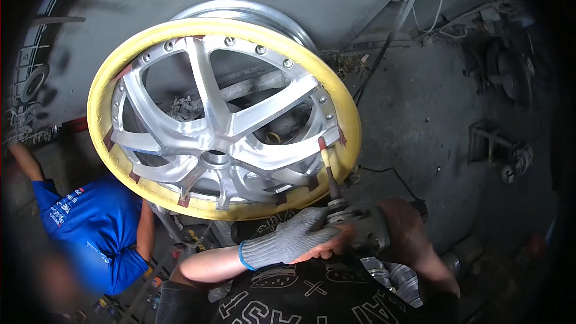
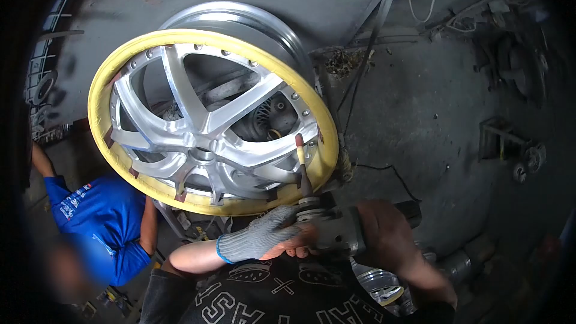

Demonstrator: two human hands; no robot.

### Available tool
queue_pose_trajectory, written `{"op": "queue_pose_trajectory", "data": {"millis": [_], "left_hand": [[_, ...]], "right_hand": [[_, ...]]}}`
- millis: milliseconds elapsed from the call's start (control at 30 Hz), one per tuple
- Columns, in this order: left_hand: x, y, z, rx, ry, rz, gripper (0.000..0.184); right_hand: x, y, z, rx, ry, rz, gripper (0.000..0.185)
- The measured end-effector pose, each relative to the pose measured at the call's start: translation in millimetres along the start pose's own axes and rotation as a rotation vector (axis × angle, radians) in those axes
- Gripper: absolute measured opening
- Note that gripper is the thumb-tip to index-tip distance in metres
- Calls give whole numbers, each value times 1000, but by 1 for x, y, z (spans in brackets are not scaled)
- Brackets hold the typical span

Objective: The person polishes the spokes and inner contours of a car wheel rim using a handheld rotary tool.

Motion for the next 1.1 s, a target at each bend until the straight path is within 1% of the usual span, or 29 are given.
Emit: {"op": "queue_pose_trajectory", "data": {"millis": [33,67,100,133,167,200,267,300,367,467,500,567,667,733,767,867,967,1033,1067,1100], "left_hand": [[3,4,4,21,5,-33,35],[7,11,10,17,7,-31,35],[11,19,17,76,98,-61,37],[14,25,23,103,144,-73,38],[16,26,22,131,189,-88,40],[17,19,15,282,111,28,42],[21,18,8,426,34,145,44],[25,19,8,513,52,193,45],[28,26,14,594,71,244,45],[37,33,18,662,-8,354,46],[43,33,14,571,-7,272,44],[52,42,14,477,-1,189,43],[62,60,26,527,125,111,42],[67,64,24,461,46,133,37],[70,65,23,458,50,135,37],[82,71,23,393,35,31,36],[91,81,23,283,74,-93,34],[92,82,15,221,74,-10,33],[93,91,22,217,78,-10,33],[93,100,31,238,135,7,33]], "right_hand": [[-1,-1,4,10,-4,5,64],[-2,-3,9,10,-7,1,64],[-3,-4,14,23,-3,-16,59],[-4,-6,19,37,2,-32,54],[-4,-8,22,39,0,-35,54],[-4,-11,26,50,3,-42,51],[-4,-15,33,63,6,-54,49],[-3,-17,37,104,-3,-44,50],[-3,-22,44,147,-14,-39,50],[-4,-28,54,111,-13,-65,52],[-4,-31,57,107,-13,-57,53],[-4,-35,63,100,-16,-53,54],[-6,-43,72,77,-20,-54,55],[-6,-49,78,107,-18,-63,53],[-6,-51,82,107,-22,-67,53],[-6,-56,94,123,-60,-74,48],[-8,-60,103,113,-80,-77,46],[-8,-65,108,159,-76,-86,43],[-8,-70,109,158,-79,-90,43],[-7,-74,110,138,-77,-104,42]]}}
Point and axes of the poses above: each hand's wrist, its own x-axis away from the middle knuckle, its own y-axis out of the back of the hand, z = x × y, the point moved 3 cm from there along -x, towards the middle knuckle, and after that the axes turned 5 degrees about -y, right-handed, at the moved point
